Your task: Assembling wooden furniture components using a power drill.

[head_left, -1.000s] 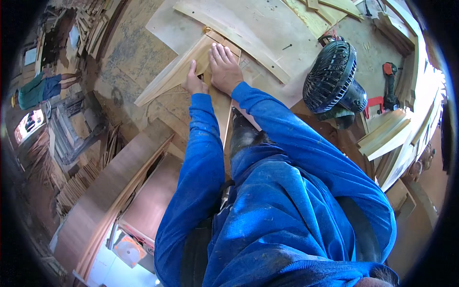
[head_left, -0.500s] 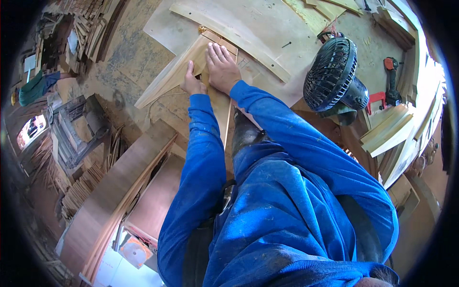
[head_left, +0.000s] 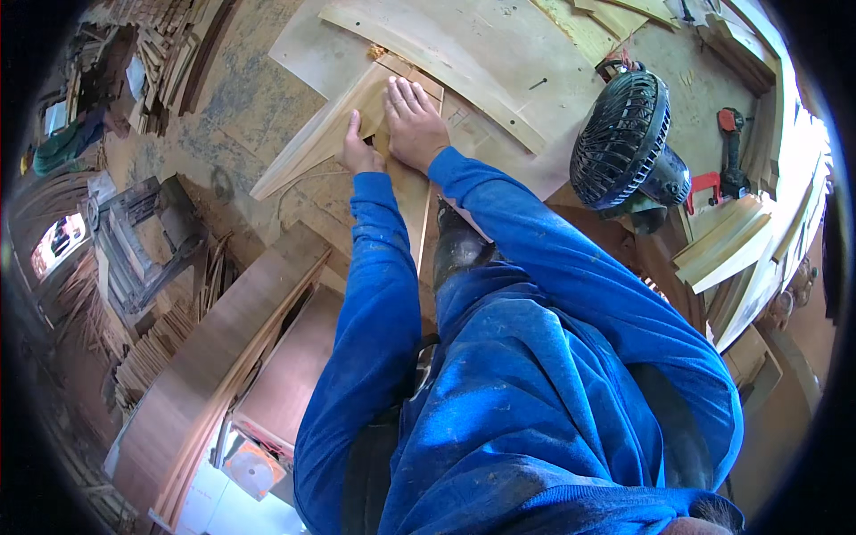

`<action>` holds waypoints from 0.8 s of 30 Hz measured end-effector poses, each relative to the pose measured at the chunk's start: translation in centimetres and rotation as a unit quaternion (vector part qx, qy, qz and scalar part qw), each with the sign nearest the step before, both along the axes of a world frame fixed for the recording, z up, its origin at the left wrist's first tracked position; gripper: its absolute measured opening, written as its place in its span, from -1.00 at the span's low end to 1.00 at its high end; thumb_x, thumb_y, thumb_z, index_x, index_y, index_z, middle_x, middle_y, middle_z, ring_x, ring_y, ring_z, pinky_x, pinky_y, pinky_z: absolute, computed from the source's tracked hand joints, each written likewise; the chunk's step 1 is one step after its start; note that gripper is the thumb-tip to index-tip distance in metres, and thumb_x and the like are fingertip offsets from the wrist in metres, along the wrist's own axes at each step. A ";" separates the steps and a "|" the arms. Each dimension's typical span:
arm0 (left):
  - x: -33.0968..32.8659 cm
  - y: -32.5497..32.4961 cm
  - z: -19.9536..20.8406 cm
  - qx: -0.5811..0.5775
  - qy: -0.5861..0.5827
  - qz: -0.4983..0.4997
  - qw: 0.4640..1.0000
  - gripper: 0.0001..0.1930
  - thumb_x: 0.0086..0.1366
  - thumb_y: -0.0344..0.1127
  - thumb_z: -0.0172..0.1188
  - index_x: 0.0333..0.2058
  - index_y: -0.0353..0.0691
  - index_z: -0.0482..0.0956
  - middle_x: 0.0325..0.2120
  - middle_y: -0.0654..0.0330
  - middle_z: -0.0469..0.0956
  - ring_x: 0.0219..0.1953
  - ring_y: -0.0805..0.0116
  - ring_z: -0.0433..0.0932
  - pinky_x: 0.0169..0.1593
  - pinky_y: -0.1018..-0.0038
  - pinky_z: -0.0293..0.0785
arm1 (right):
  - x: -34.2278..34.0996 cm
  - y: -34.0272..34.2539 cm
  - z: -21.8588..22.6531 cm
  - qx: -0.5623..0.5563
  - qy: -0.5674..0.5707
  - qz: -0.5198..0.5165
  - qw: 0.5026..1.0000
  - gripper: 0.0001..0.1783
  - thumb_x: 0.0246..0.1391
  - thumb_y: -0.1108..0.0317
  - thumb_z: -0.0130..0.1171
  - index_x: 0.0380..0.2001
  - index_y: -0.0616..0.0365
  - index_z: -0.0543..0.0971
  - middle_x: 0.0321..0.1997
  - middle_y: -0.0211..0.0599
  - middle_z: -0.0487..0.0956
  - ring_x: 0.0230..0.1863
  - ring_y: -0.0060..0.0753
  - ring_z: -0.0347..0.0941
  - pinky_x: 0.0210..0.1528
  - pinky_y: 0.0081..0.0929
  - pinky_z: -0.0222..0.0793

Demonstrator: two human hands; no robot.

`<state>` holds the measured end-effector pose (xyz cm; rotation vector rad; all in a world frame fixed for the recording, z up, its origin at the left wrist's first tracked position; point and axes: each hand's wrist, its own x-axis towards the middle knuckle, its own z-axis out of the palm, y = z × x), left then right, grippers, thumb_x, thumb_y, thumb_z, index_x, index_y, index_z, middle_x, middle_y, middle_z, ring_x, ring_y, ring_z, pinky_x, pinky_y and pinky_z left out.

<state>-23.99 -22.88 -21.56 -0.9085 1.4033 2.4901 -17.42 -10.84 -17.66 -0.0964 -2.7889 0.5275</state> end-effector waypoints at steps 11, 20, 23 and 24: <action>-0.2 0.1 0.9 -0.032 0.008 0.006 0.999 -0.61 0.32 -0.42 0.34 0.04 -0.58 0.55 0.00 -0.03 0.62 -0.05 0.10 0.67 0.06 0.26 0.66 | -0.5 -0.4 0.2 -0.020 0.025 0.000 0.999 -0.35 0.05 0.31 0.05 0.22 0.41 0.49 0.42 0.17 0.38 0.50 0.03 0.25 0.56 -0.07 0.04; -0.9 -0.6 0.0 -0.034 -0.006 -0.054 0.998 -0.58 0.44 -0.23 0.22 0.14 -0.40 0.53 0.07 0.04 0.61 0.10 0.16 0.59 0.22 0.27 0.51 | -1.0 -0.7 0.0 0.006 0.001 0.003 1.000 -0.34 0.16 0.24 -0.03 0.27 0.42 0.47 0.45 0.17 0.35 0.53 0.01 0.19 0.58 -0.08 -0.02; -1.2 -1.1 -1.0 -0.054 0.015 -0.057 0.997 -0.58 0.45 -0.23 0.21 0.14 -0.40 0.53 0.08 0.03 0.60 0.11 0.15 0.59 0.23 0.25 0.50 | -1.1 -0.8 -0.2 0.004 0.003 0.002 1.000 -0.34 0.14 0.25 -0.02 0.27 0.42 0.47 0.46 0.17 0.35 0.54 0.01 0.19 0.59 -0.07 -0.03; -1.2 -0.9 -1.1 -0.046 0.009 -0.058 0.997 -0.58 0.45 -0.23 0.21 0.14 -0.40 0.53 0.09 0.03 0.60 0.12 0.14 0.59 0.23 0.24 0.50 | -1.2 -0.6 -0.4 0.001 0.006 0.000 1.000 -0.34 0.14 0.25 -0.02 0.27 0.42 0.47 0.46 0.18 0.34 0.54 0.01 0.19 0.59 -0.07 -0.03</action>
